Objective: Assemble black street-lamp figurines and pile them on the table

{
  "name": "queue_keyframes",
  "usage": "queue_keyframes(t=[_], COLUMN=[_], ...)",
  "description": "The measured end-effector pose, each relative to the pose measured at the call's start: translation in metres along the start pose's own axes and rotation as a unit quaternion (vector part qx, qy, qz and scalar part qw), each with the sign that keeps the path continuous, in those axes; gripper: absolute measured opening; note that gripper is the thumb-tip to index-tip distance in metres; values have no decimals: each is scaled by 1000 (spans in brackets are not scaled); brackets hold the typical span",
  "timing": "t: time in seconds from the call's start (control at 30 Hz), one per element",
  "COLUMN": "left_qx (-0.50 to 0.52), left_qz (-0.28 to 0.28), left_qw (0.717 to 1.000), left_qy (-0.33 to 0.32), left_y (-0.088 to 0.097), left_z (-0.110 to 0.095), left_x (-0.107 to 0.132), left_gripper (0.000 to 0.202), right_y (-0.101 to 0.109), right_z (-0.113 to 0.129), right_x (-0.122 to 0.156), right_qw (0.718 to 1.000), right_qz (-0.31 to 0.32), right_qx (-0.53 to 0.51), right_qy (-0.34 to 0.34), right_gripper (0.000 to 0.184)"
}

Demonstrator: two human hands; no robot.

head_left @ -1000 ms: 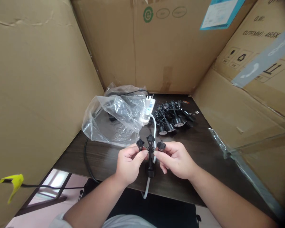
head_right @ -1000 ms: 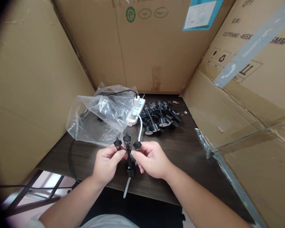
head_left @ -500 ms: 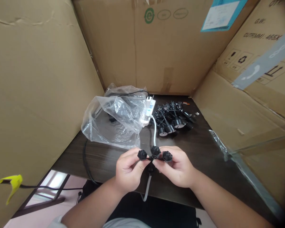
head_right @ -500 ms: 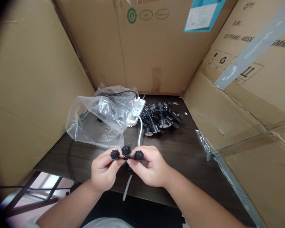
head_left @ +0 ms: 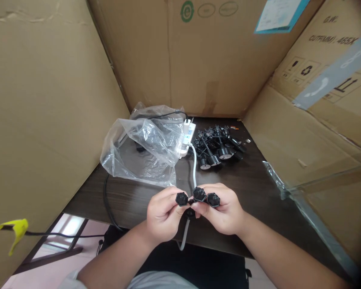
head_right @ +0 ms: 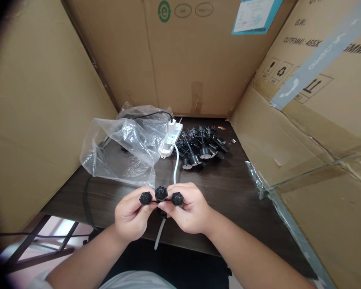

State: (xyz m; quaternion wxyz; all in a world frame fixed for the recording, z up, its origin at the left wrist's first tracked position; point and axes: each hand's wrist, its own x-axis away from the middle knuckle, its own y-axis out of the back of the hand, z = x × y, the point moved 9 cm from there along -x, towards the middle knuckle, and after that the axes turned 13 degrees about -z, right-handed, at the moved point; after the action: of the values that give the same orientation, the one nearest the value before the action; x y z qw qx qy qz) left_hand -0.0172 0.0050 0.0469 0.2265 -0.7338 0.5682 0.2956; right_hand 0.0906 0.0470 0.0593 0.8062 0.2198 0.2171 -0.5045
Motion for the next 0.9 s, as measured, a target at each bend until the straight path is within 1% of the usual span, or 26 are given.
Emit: queue_keyframes(t=[0.23, 0.47, 0.6, 0.67, 0.73, 0.8, 0.83, 0.87, 0.9], left_qx=[-9, -35, -27, -21, -30, -55, -69, -78, -76], left_qz=[19, 47, 59, 56, 26, -35, -72, -107, -141], left_qw=[1000, 997, 996, 997, 999, 998, 994, 988, 979], left_qy=[-5, -49, -57, -49, -30, 10, 41, 81, 128], left_y=[0, -2, -4, -4, 0, 11, 17, 23, 28], left_z=[-2, -5, -9, -8, -3, 8, 17, 26, 37], left_x=[3, 7, 5, 4, 3, 4, 5, 6, 9], left_gripper=[20, 27, 28, 29, 28, 23, 18, 14, 11], right_y=[-3, -9, -12, -14, -14, -9, -4, 2, 7], right_z=[-2, -14, -22, -27, -32, -34, -33, -32, -31], right_x=[0, 3, 6, 8, 9, 8, 7, 6, 4], right_qw=[1000, 993, 987, 983, 981, 985, 987, 988, 987], right_qz=[3, 21, 26, 29, 20, -10, -31, -54, -71], right_qx=[-20, -46, -68, -78, -71, -32, -3, 32, 71], right_qy=[-23, -110, -140, -165, -182, -170, -156, -138, -122], right_gripper=[25, 35, 37, 38, 37, 30, 27, 27, 35])
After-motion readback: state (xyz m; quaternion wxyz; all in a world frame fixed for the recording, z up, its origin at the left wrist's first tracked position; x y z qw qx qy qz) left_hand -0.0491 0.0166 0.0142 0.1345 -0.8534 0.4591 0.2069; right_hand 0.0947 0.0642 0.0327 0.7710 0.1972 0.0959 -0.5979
